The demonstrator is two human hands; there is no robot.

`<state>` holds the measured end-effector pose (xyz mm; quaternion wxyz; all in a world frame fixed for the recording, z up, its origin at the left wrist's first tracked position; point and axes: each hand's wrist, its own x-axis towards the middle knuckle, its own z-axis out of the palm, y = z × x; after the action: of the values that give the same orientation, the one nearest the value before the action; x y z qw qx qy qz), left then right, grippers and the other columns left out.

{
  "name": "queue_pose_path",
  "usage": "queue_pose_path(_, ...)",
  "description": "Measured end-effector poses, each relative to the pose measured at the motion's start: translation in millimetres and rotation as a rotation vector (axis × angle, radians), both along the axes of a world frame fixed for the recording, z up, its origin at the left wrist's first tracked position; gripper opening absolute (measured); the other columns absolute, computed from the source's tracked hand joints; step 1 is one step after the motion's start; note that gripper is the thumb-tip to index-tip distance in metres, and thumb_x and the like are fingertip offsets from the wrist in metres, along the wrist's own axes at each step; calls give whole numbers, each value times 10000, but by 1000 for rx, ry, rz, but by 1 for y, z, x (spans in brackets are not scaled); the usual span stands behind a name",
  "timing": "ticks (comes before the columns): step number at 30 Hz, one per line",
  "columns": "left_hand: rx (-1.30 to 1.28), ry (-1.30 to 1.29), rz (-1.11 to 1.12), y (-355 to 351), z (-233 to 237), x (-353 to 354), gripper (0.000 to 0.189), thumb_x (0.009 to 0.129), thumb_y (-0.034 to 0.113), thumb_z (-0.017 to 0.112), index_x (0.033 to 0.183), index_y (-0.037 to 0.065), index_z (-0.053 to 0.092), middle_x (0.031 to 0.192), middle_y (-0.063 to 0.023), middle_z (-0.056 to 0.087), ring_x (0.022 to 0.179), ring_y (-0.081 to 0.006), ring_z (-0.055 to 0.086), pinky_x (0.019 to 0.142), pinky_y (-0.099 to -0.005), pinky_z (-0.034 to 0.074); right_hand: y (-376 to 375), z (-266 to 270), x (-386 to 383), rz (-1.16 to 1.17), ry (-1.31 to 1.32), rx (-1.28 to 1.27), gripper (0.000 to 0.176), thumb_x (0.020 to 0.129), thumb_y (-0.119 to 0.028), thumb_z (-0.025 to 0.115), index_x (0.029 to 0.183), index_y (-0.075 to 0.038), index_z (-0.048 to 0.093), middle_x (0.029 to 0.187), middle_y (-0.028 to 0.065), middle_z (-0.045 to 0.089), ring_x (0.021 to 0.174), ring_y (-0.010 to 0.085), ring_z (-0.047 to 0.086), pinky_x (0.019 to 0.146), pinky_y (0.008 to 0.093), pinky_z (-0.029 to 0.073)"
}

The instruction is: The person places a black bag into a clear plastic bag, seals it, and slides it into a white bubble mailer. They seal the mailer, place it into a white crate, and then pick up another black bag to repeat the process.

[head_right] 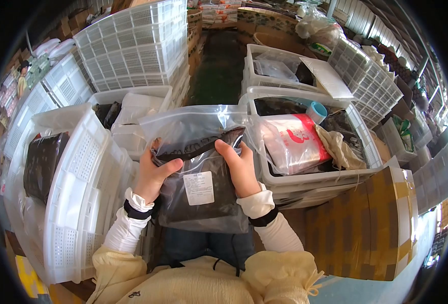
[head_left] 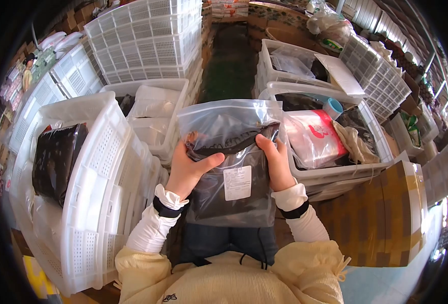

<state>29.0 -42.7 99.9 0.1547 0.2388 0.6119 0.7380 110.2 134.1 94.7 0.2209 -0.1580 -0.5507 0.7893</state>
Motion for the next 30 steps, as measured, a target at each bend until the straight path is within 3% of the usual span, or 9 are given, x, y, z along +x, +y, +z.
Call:
queue_pose_path(7,33,-328,-8,-7,9,12,544,687,122,760,1124,-50,486,1003,-96,583,872,-141,578,789,-270,464,3,0,4,183,-271,-118,415,809,-352,614,1002,11,559,913,42,578,818,113,538,736,242,423)
queue_pose_path(13,16,-343,16,-13,4,15,538,690,113,751,1125,-59,485,993,-102,586,855,-140,583,769,-263,467,2,-6,5,198,-212,-159,402,805,-347,615,1000,1,561,905,47,581,809,128,553,725,256,438)
queue_pose_path(16,3,-377,37,-6,-19,6,462,712,86,717,1112,-19,511,961,-65,599,847,-124,580,761,-256,454,7,-26,-3,181,-248,-225,378,807,-322,616,994,2,561,882,50,592,784,136,568,716,261,448)
queue_pose_path(19,-58,-297,-7,-2,-48,0,363,699,84,727,1007,-8,559,919,-57,596,810,-118,572,742,-255,450,12,-53,-8,147,-256,-313,375,802,-297,628,1004,10,554,857,59,601,751,149,583,705,268,459)
queue_pose_path(26,-95,-283,26,14,-116,-20,235,709,99,716,877,12,577,813,-36,585,775,-114,559,710,-257,444,25,-118,-23,9,-341,-326,381,789,-264,654,1034,10,553,933,71,606,812,163,594,740,297,470)
queue_pose_path(30,-180,-413,46,19,-141,-41,172,716,98,703,810,28,577,772,-36,589,761,-116,559,695,-259,440,31,-137,-34,-20,-347,-204,541,759,-310,696,1101,74,525,1024,106,594,891,190,580,780,299,450)
